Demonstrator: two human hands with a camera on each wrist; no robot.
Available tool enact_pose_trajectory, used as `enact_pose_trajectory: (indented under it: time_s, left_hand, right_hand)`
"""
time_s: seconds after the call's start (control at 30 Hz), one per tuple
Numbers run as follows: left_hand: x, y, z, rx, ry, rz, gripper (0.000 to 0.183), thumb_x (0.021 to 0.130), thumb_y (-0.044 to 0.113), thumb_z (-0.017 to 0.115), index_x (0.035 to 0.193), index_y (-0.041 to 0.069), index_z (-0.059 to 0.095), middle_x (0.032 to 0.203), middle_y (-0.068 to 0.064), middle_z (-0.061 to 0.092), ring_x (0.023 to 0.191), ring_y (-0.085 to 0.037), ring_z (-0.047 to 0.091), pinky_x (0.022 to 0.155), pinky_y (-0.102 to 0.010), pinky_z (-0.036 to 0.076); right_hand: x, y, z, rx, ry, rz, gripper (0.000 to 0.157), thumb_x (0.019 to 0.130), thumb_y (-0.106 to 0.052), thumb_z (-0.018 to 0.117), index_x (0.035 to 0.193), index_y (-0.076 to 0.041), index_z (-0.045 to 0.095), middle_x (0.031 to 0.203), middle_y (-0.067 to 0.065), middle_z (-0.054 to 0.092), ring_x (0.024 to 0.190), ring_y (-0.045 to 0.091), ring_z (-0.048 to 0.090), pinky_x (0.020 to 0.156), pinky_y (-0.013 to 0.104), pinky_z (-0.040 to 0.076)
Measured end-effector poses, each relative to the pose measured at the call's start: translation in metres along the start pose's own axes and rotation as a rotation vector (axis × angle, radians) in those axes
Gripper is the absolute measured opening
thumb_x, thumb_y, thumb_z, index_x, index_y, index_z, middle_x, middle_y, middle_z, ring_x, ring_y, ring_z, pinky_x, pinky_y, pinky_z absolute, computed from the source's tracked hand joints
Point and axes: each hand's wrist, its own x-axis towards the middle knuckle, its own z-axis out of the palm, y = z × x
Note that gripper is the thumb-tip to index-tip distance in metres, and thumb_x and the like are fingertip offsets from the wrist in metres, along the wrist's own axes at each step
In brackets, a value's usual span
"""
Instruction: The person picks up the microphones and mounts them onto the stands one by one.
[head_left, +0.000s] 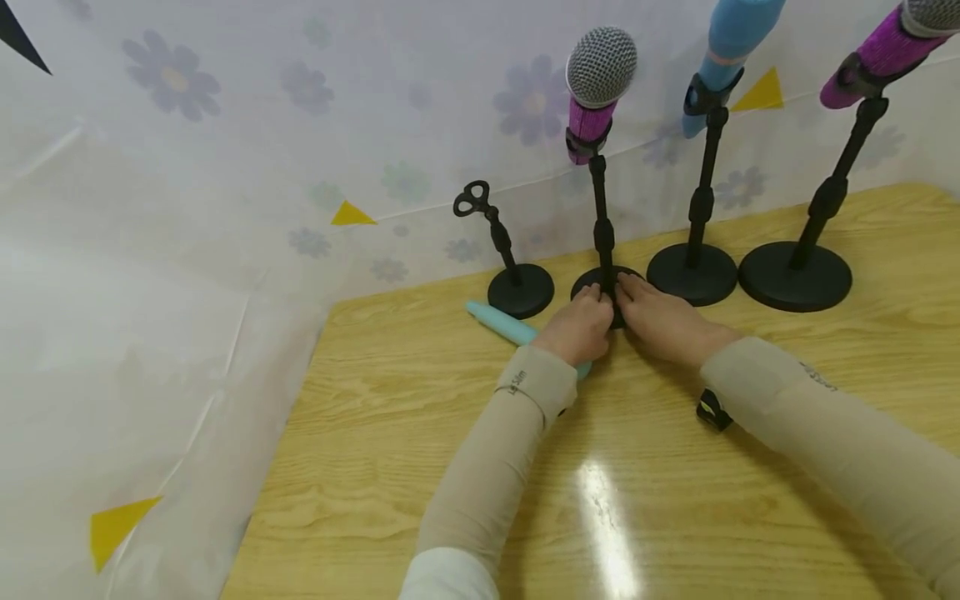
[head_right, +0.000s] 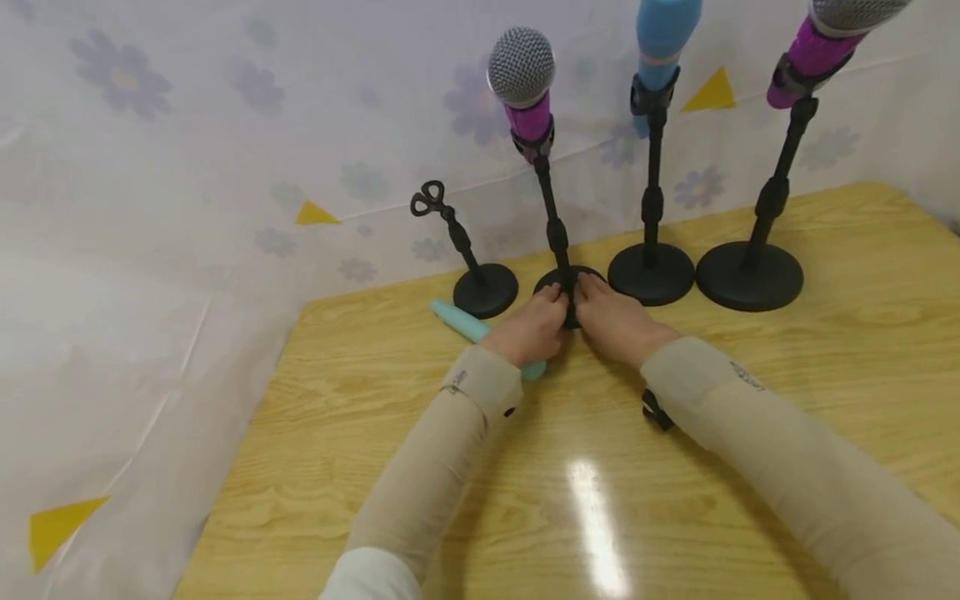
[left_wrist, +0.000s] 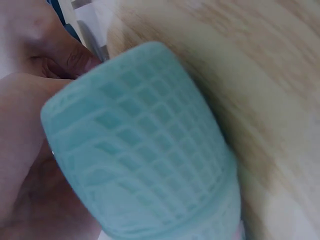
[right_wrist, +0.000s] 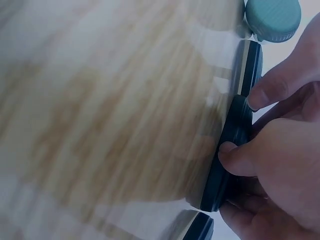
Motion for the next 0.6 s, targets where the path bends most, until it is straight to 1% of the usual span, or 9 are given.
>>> enact_pose_trajectory:
  time_s: [0.07, 0.13, 0.2, 0.27, 0.33, 0.43, 0.53, 0.6]
  left_hand:
    - [-0.001, -0.003, 0.001, -0.005, 0.010, 0.003, 0.054, 0.106, 0.020, 0.051, 0.155, 0.002, 0.036, 0.163, -0.019, 0.033, 0.152, -0.027, 0.034, 0.123, -0.029, 0.032]
    - [-0.003, -0.009, 0.002, -0.042, 0.011, 0.007, 0.052, 0.108, 0.021, 0.047, 0.155, 0.003, 0.036, 0.163, -0.017, 0.032, 0.152, -0.026, 0.034, 0.123, -0.029, 0.033]
    - [-0.006, -0.016, 0.003, -0.113, 0.011, 0.002, 0.051, 0.109, 0.022, 0.044, 0.155, 0.004, 0.036, 0.164, -0.015, 0.033, 0.152, -0.024, 0.035, 0.122, -0.029, 0.035]
    - [-0.011, -0.025, 0.004, -0.195, 0.026, -0.009, 0.050, 0.109, 0.023, 0.045, 0.155, 0.005, 0.037, 0.162, -0.012, 0.036, 0.149, -0.024, 0.039, 0.120, -0.030, 0.039]
    - [-0.018, -0.036, 0.005, -0.258, 0.060, -0.030, 0.048, 0.108, 0.022, 0.046, 0.153, 0.007, 0.041, 0.159, -0.010, 0.042, 0.145, -0.023, 0.046, 0.116, -0.032, 0.044]
    - [-0.028, -0.054, 0.007, -0.314, 0.134, -0.074, 0.043, 0.107, 0.021, 0.050, 0.148, 0.007, 0.049, 0.152, -0.009, 0.052, 0.136, -0.025, 0.055, 0.110, -0.036, 0.050]
    - [-0.037, -0.070, 0.006, -0.336, 0.188, -0.131, 0.039, 0.106, 0.019, 0.052, 0.143, 0.007, 0.055, 0.146, -0.011, 0.057, 0.131, -0.027, 0.059, 0.106, -0.037, 0.053]
    - [-0.040, -0.080, 0.004, -0.347, 0.213, -0.183, 0.037, 0.106, 0.018, 0.053, 0.140, 0.006, 0.058, 0.141, -0.013, 0.061, 0.126, -0.028, 0.062, 0.102, -0.037, 0.055]
  right_hand:
    - [0.000, -0.001, 0.000, -0.006, 0.009, -0.002, 0.052, 0.096, -0.004, 0.062, 0.138, 0.022, 0.044, 0.146, 0.040, 0.042, 0.138, 0.052, 0.044, 0.110, 0.057, 0.045]
    - [0.001, -0.002, 0.000, -0.017, 0.019, -0.007, 0.052, 0.096, -0.004, 0.062, 0.137, 0.023, 0.045, 0.146, 0.040, 0.042, 0.137, 0.051, 0.044, 0.110, 0.056, 0.045]
    - [0.000, -0.003, 0.000, -0.031, 0.026, -0.010, 0.053, 0.095, -0.004, 0.063, 0.137, 0.023, 0.045, 0.145, 0.040, 0.043, 0.137, 0.051, 0.045, 0.111, 0.056, 0.045]
    - [0.000, -0.003, 0.000, -0.046, 0.026, -0.010, 0.054, 0.095, -0.005, 0.064, 0.137, 0.023, 0.045, 0.146, 0.040, 0.042, 0.137, 0.051, 0.044, 0.111, 0.056, 0.045]
    - [0.000, -0.003, 0.000, -0.050, 0.012, -0.003, 0.055, 0.095, -0.006, 0.063, 0.138, 0.023, 0.043, 0.147, 0.041, 0.040, 0.138, 0.052, 0.043, 0.113, 0.057, 0.043]
    - [-0.001, -0.004, 0.001, -0.017, -0.032, 0.023, 0.056, 0.097, -0.005, 0.059, 0.140, 0.023, 0.040, 0.149, 0.042, 0.035, 0.140, 0.054, 0.038, 0.115, 0.059, 0.039]
    - [-0.003, -0.007, 0.002, 0.032, -0.070, 0.045, 0.054, 0.098, -0.005, 0.055, 0.142, 0.023, 0.038, 0.150, 0.044, 0.032, 0.142, 0.057, 0.033, 0.117, 0.061, 0.035]
    - [-0.003, -0.009, 0.001, 0.027, -0.059, 0.031, 0.052, 0.098, -0.006, 0.056, 0.139, 0.023, 0.041, 0.147, 0.045, 0.036, 0.139, 0.057, 0.037, 0.115, 0.061, 0.037]
